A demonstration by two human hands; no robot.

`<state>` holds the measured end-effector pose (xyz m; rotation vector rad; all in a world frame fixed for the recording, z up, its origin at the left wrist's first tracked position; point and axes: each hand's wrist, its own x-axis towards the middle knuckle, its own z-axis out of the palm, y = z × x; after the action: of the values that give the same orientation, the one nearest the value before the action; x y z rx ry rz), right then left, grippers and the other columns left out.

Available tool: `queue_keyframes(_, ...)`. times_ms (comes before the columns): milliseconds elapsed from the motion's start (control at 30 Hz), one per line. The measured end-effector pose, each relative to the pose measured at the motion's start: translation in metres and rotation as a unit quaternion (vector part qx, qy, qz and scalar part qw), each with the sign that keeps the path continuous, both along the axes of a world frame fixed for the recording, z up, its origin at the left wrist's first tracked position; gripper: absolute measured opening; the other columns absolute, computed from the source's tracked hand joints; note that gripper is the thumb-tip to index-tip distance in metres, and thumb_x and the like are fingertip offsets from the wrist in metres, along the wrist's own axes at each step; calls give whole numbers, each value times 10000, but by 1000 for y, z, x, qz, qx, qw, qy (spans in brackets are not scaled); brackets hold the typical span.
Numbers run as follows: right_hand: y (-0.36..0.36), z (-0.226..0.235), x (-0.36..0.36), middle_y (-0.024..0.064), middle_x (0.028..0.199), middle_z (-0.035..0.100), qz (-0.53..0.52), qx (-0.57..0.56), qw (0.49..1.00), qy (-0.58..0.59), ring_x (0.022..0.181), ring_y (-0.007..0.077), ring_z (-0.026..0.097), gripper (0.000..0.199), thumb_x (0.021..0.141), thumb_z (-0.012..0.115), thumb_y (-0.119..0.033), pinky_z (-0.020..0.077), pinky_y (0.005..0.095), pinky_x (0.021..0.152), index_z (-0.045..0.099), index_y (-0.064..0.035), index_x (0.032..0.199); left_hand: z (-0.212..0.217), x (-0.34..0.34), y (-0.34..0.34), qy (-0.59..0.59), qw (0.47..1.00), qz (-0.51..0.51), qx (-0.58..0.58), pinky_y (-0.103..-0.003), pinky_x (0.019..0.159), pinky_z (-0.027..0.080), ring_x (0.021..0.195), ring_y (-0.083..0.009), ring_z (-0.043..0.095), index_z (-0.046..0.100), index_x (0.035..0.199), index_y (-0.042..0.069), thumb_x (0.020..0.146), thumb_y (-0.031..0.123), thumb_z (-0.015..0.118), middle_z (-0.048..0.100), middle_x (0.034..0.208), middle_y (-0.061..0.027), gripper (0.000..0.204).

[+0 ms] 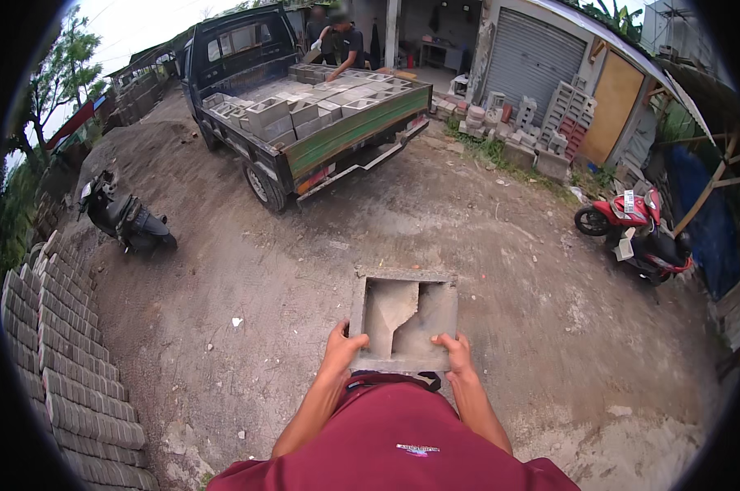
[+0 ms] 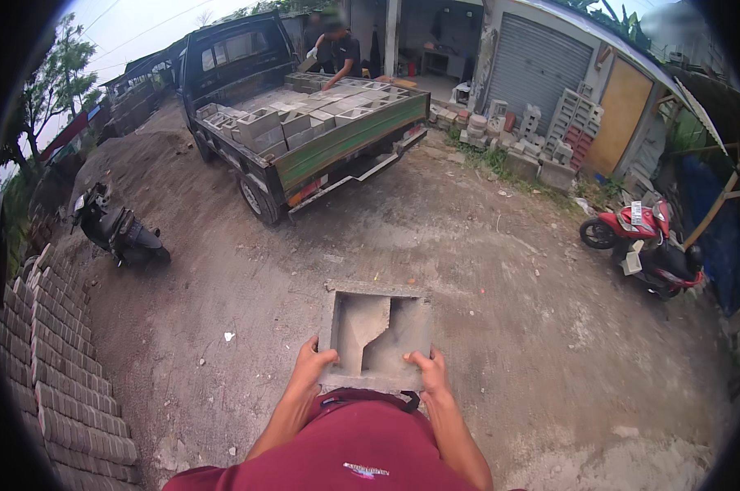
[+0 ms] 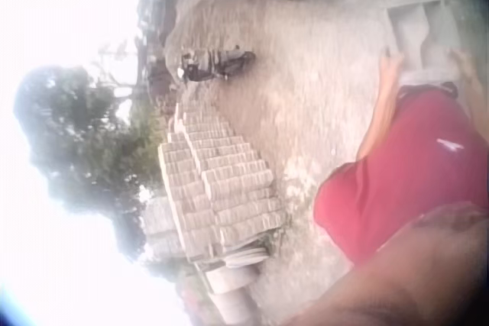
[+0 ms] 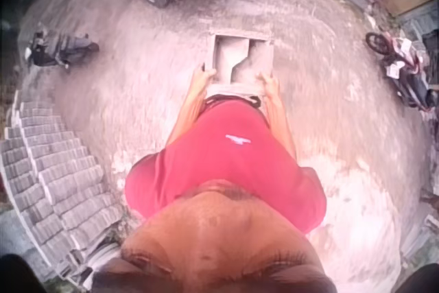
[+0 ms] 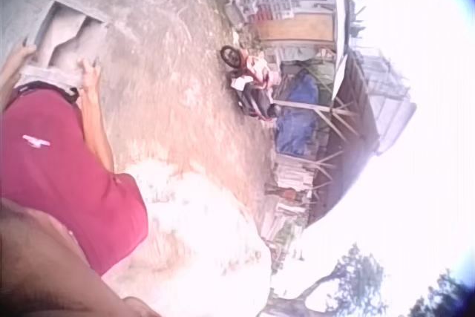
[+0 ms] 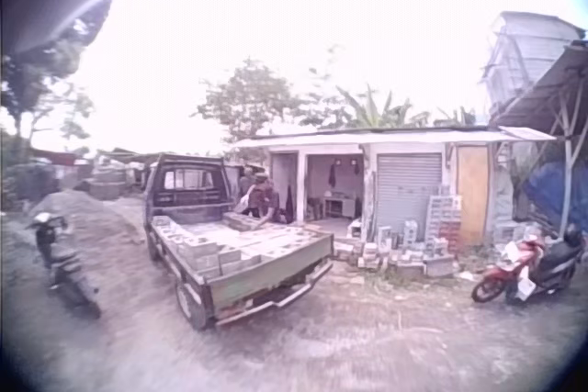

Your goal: The person picks up concrete ventilation blocks from the ground and places them into the bed of a truck to arrange them.

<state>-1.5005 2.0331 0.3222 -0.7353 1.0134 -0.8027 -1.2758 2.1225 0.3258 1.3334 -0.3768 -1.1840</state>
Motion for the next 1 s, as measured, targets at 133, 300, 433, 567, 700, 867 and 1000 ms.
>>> queue_keyframes(133, -100, 4, 14, 149, 949, 611, -52, 14, 999, -8, 842, 247, 612, 433, 684, 645, -68, 502, 369, 755, 553, 64, 1085, 3, 10, -112, 1, 1000, -17, 3, -322, 738, 499, 843, -217, 612, 390, 1279, -150, 612, 29, 651, 604, 1004, -187, 738)
queue_keyframes(300, -236, -9, 25, 154, 955, 610, -32, 15, 999, -20, 840, 252, 614, 430, 687, 641, -64, 505, 369, 750, 552, 72, 1085, -22, 23, -242, -10, 1000, -8, 9, -318, 756, 497, 876, -229, 611, 356, 1314, -154, 617, 31, 650, 593, 1047, -203, 780)
queue_keyframes(433, -365, -35, 37, 158, 959, 610, 1, 3, 1000, -15, 842, 253, 616, 434, 689, 641, -68, 507, 366, 748, 550, 79, 1087, -49, 29, -359, -22, 999, 26, 11, -320, 765, 497, 892, -231, 608, 340, 1329, -154, 622, 31, 649, 586, 1067, -206, 793)
queue_keyframes(567, -493, -39, 57, 162, 973, 612, 41, 16, 999, 6, 857, 254, 617, 459, 688, 644, -77, 507, 360, 762, 545, 76, 1109, -52, 28, -470, 5, 992, 125, 5, -308, 659, 503, 729, -204, 607, 484, 1171, -95, 617, -3, 609, 604, 921, -141, 575)
queue_keyframes(700, -594, -49, 65, 164, 994, 613, 88, 15, 996, 25, 882, 261, 618, 497, 687, 644, -73, 505, 363, 783, 529, 71, 1148, -82, 35, -552, 22, 994, 105, 1, -331, 763, 509, 876, -237, 625, 373, 1307, -130, 644, 13, 646, 605, 1036, -191, 732)
queue_keyframes(867, -712, -66, 91, 167, 997, 614, 119, 31, 992, 32, 894, 266, 618, 506, 687, 639, -58, 502, 369, 801, 520, 75, 1161, -88, 53, -657, 33, 990, 140, 14, -326, 768, 507, 882, -234, 624, 400, 1293, -114, 646, 7, 643, 608, 1024, -182, 702)
queue_keyframes(1000, -806, -72, 124, 164, 986, 615, 118, 28, 992, 18, 889, 266, 616, 495, 686, 641, -57, 501, 365, 802, 525, 88, 1145, -87, 80, -753, 20, 988, 154, 18, -318, 763, 504, 856, -222, 624, 424, 1275, -108, 650, 6, 638, 611, 1028, -173, 670)
